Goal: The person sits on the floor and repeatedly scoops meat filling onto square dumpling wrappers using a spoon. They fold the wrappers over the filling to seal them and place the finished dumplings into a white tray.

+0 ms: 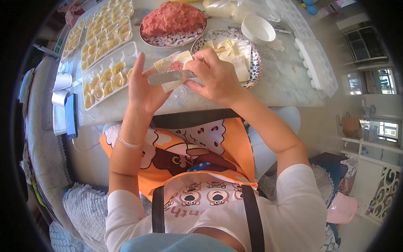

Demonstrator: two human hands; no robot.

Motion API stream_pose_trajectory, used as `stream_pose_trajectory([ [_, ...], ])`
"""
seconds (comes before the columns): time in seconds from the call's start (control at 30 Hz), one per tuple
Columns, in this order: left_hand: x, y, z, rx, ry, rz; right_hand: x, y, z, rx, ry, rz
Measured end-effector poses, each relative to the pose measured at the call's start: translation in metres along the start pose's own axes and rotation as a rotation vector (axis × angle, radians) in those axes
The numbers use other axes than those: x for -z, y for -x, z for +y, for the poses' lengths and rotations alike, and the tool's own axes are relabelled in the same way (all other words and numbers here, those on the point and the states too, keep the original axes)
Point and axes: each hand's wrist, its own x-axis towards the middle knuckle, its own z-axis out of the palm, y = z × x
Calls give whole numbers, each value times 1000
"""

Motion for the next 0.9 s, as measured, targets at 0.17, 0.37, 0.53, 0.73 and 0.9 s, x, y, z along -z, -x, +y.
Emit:
stream_pose_trajectory([
  [0.17,-5,-2,-6,-12,-115,8,3,-7,2,20,-178,56],
  [0.37,7,-4,-21,-105,-443,-172,9,-10,-3,-473,-533,-23],
  [0.53,6,-4,-26,-134,-615,-201,1,-5,4,-552,-594,1],
  [0.73,5,-4,-27,-127,-568,-164,1,-4,0,-595,-626,98],
  [0.9,0,-3,-28,-154,-572,-149,4,-4,5,-669,-690,66],
])
